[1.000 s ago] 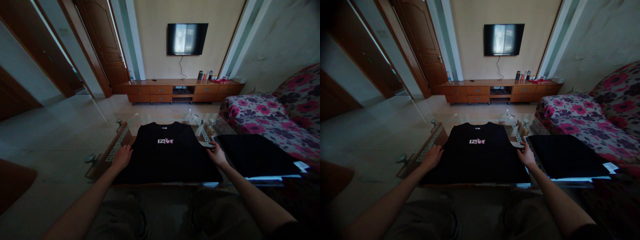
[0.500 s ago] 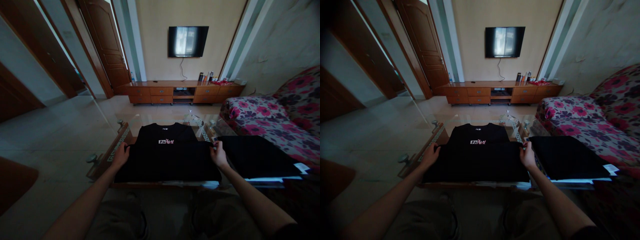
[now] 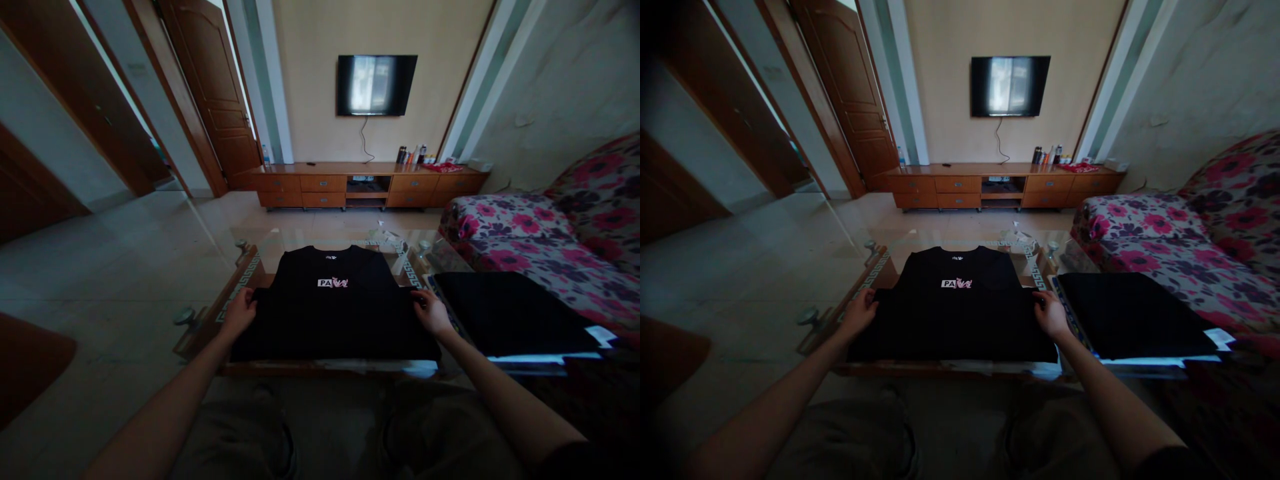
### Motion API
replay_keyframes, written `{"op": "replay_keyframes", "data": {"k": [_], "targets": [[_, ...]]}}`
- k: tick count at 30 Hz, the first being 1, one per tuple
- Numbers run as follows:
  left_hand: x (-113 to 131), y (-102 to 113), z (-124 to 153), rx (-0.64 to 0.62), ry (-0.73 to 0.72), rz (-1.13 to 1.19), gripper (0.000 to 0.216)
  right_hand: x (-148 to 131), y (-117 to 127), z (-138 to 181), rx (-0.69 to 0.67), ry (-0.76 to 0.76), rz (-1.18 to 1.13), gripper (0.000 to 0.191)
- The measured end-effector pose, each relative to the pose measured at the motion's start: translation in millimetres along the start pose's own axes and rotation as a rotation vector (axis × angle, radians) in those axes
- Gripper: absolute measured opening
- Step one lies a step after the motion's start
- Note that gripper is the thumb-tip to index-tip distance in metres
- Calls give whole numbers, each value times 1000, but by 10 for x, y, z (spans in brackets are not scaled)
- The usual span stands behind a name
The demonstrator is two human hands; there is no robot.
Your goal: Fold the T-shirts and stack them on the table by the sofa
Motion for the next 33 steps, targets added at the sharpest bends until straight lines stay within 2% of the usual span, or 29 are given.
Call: {"op": "replay_keyframes", "data": {"k": [7, 12, 16, 19, 21, 23, 25, 29, 33], "targets": [[34, -29, 14, 22, -36, -39, 14, -52, -116, 38, -21, 0, 28, 47], [135, 31, 27, 68, -139, -56, 12, -128, -94, 63, -24, 41, 19, 53], [249, 91, 39, 59, -175, -115, 20, -242, -84, 86, -78, 65, 84, 58], [450, 150, 75, 49, -258, -215, 31, -421, 4, 154, -33, 31, 201, 63], [624, 121, 131, -28, -338, -253, 30, -621, 16, 255, -49, 55, 236, 62], [772, 14, 222, -174, -411, -246, 28, -830, -87, 398, -170, 124, 242, 56], [843, -107, 316, -284, -445, -217, 36, -938, -244, 532, -290, 140, 281, 55], [763, -292, 364, -346, -422, -159, 61, -871, -474, 584, -325, 99, 357, 68], [754, -361, 270, -340, -431, -176, 65, -850, -507, 449, -290, 98, 362, 67]]}}
Point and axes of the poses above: each hand's wrist, its own z-axis away from the middle knuckle, its own y-axis out of the back of the hand, x = y × z, the point moved 6 cm from there along -z, towards the middle knuckle, and after that the axes turned 9 degrees about -y, right-handed, at the moved point
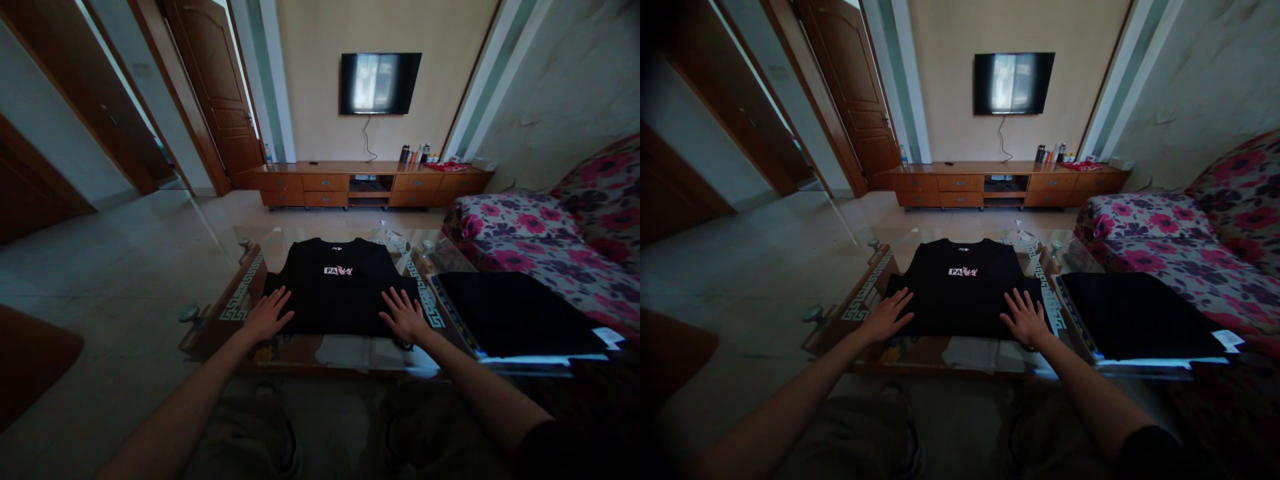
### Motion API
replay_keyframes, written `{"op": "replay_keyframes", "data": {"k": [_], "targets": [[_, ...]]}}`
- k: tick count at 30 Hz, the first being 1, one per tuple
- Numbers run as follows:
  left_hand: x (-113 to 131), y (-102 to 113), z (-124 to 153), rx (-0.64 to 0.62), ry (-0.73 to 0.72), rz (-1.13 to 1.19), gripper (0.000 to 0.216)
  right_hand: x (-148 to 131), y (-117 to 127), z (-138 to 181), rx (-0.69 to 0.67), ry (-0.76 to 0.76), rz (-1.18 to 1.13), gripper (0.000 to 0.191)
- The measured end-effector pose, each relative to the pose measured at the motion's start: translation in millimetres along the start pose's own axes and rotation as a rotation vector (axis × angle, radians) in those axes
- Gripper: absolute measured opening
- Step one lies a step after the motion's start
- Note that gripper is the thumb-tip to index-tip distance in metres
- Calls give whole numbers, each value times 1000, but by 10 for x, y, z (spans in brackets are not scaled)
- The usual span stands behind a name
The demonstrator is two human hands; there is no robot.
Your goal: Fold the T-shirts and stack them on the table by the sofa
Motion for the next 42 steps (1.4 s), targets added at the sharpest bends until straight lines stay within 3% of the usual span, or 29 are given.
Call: {"op": "replay_keyframes", "data": {"k": [3, 5, 8, 10, 17, 24, 29, 36, 40, 42], "targets": [[224, 87, -82, 37, -66, -43, 61, -179, 143, -3, 22, 21, -3, 68], [510, 110, -100, 19, -192, -21, 59, -429, 223, 81, -9, 145, -38, 67], [932, 45, -48, -96, -407, 51, 61, -800, 210, 300, -153, 391, -68, 64], [1075, -8, -1, -151, -474, 63, 61, -912, 142, 418, -230, 454, -42, 65], [1105, -34, 14, -115, -556, -35, 52, -908, 43, 457, -275, 425, 42, 60], [1362, -3, -55, 0, -604, -221, 42, -1148, 299, 446, -129, 512, 153, 40], [1523, 24, -90, -4, -721, -305, 26, -1334, 381, 426, -154, 564, 193, 25], [1588, -13, -189, 9, -508, -311, 19, -1344, 449, 322, -143, 396, 69, 25], [1623, 52, -299, 40, -456, -313, 11, -1450, 408, 322, -59, 405, 76, 46], [1644, 91, -347, 62, -452, -311, 8, -1529, 350, 307, -51, 419, 110, 43]]}}
Point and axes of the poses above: each hand's wrist, its own z-axis away from the middle knuckle, its own y-axis out of the back of the hand, x = y × z, the point moved 6 cm from there along -z, towards the middle knuckle, and after that the axes turned 9 degrees about -y, right-handed, at the moved point
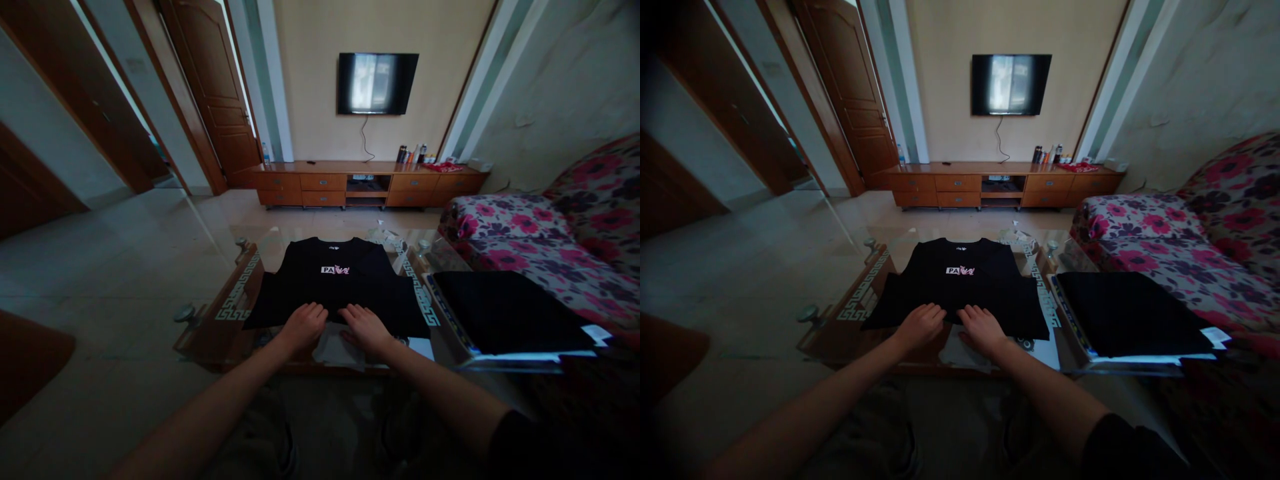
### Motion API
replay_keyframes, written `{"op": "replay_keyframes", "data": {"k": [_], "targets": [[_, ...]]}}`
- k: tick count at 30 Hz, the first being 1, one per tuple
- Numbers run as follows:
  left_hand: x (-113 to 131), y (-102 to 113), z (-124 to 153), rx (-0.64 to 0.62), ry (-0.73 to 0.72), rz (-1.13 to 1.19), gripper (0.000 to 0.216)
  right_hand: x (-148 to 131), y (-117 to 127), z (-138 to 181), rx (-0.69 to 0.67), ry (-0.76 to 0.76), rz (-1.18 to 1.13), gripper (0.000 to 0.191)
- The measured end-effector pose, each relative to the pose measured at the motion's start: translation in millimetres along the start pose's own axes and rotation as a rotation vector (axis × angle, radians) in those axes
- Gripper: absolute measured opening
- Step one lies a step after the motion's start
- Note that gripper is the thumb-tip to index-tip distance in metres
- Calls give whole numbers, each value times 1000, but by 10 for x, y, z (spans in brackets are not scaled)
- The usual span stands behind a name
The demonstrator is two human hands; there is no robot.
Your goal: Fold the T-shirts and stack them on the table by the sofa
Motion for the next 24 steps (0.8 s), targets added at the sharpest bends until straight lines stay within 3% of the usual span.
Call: {"op": "replay_keyframes", "data": {"k": [4, 12, 17, 24], "targets": [[45, -10, -47, 2, -60, -14, 6, -89, -90, -118, -42, 7, 78, 16], [107, -75, 24, 0, -101, -4, 8, -69, -158, -141, -74, -13, 84, 16], [117, -9, 11, 40, -57, -2, 9, -72, -106, -130, -66, -38, 66, 16], [107, -92, 15, 6, -48, 51, 10, -113, -56, -134, -90, -30, 69, 16]]}}
Point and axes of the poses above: each hand's wrist, its own z-axis away from the middle knuckle, its own y-axis out of the back of the hand, x = y × z, the point moved 6 cm from there along -z, towards the middle knuckle, and after that the axes turned 9 degrees about -y, right-handed, at the moved point
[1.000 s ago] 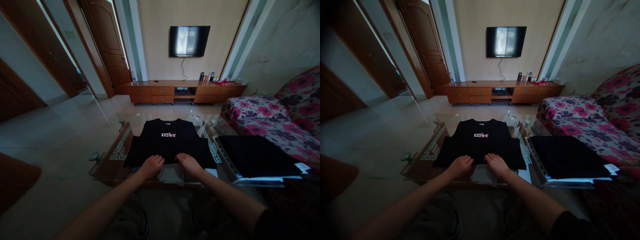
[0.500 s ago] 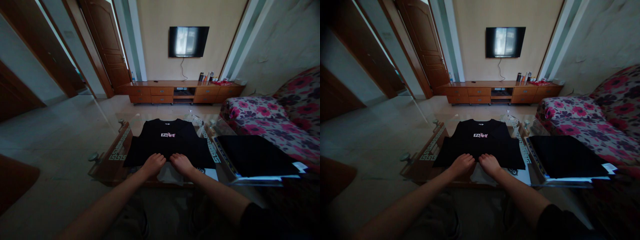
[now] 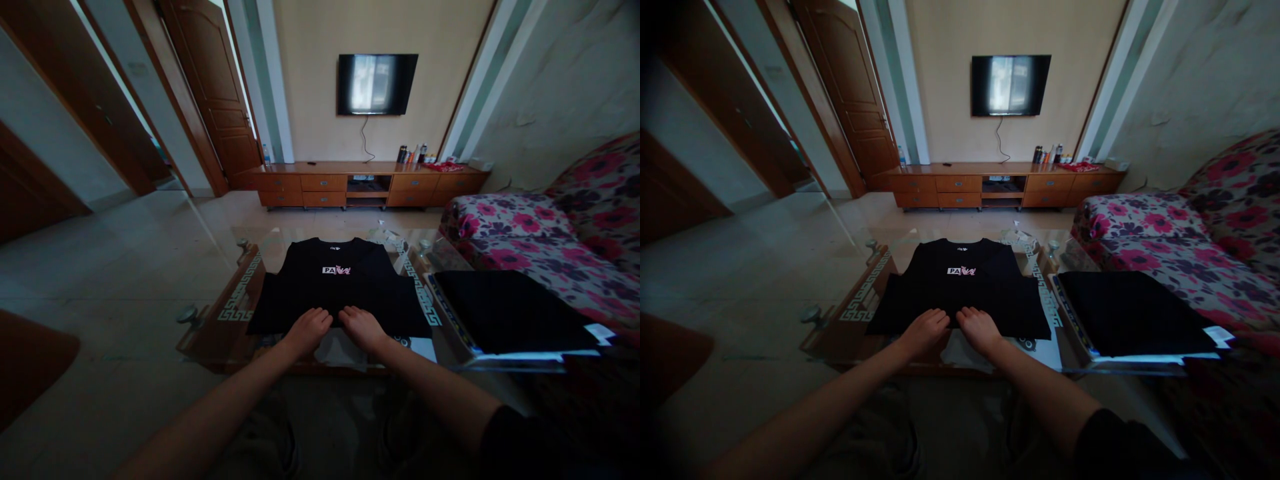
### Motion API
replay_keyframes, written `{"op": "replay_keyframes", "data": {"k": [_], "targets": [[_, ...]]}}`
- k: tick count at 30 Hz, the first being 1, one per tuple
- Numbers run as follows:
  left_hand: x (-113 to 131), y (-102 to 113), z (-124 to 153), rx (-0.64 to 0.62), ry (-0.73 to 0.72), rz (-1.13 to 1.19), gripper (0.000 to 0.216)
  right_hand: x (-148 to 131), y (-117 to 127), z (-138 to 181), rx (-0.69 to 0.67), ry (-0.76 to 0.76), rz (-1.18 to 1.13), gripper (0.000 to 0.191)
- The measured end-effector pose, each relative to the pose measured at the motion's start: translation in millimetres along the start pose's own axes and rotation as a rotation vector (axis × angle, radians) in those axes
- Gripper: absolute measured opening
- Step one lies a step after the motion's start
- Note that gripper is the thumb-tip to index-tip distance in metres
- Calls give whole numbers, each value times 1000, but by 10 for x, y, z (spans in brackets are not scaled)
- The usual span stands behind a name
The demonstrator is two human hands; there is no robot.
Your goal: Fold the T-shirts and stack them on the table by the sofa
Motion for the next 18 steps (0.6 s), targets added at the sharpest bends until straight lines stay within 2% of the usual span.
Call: {"op": "replay_keyframes", "data": {"k": [5, 11, 18], "targets": [[6, -9, 11, -23, -8, 0, 12, 21, -25, 3, 0, -17, -18, 15], [-43, -24, -8, -31, 74, 29, 7, 25, -23, 13, -25, -25, -38, 16], [-26, -115, -14, -104, 73, 64, 14, 27, -14, 10, -17, -36, -46, 14]]}}
Point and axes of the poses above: each hand's wrist, its own z-axis away from the middle knuckle, its own y-axis out of the back of the hand, x = y × z, the point moved 6 cm from there along -z, towards the middle knuckle, and after that the axes turned 9 degrees about -y, right-handed, at the moved point
